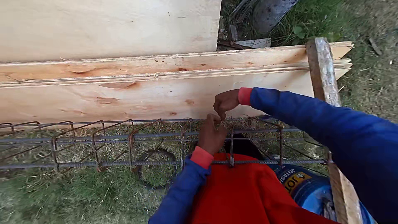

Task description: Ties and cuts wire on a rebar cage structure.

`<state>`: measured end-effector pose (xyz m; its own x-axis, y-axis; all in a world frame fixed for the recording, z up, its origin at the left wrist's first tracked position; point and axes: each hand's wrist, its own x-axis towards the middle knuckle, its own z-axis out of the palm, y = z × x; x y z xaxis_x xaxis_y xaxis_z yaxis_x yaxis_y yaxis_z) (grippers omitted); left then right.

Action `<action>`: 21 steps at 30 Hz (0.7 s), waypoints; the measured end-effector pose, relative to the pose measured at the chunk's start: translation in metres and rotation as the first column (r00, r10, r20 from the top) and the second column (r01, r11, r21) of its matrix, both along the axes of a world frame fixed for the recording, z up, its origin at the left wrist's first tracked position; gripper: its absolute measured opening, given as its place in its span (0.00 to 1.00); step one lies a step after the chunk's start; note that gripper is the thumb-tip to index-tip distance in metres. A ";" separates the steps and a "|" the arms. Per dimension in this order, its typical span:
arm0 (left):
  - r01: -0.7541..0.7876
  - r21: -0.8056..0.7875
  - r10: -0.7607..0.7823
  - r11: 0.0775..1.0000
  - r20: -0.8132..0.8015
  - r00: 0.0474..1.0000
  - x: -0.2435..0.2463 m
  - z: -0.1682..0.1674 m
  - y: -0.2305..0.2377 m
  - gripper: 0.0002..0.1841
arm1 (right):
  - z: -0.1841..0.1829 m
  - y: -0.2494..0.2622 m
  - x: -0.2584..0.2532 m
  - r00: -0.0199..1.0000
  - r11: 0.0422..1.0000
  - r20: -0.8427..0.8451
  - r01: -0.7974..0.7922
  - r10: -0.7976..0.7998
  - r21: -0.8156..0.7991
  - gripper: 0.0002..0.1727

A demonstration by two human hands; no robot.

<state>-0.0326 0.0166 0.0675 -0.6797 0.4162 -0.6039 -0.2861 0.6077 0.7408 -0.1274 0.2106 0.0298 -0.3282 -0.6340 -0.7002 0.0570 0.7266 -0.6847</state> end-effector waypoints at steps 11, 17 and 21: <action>0.021 -0.066 -0.027 0.998 -0.104 0.994 0.003 -0.002 0.028 0.11 | -0.019 0.079 0.110 0.771 0.767 0.269 0.625 -0.577 -0.144 0.08; 0.278 -0.074 -0.273 0.958 0.070 0.960 -0.040 -0.010 0.035 0.12 | 0.058 0.043 0.164 0.700 0.920 -0.622 0.382 -0.351 -0.088 0.09; 0.675 -0.026 -0.670 0.738 0.087 0.737 -0.072 -0.024 0.070 0.12 | 0.088 0.004 0.146 0.544 0.969 -0.839 0.191 0.026 0.154 0.06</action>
<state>-0.1042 0.0864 0.0439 -0.1916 0.7158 -0.6715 0.1642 0.6979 0.6971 0.0182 0.2144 0.1176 -0.8719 -0.4521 -0.1882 -0.3893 0.8730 -0.2938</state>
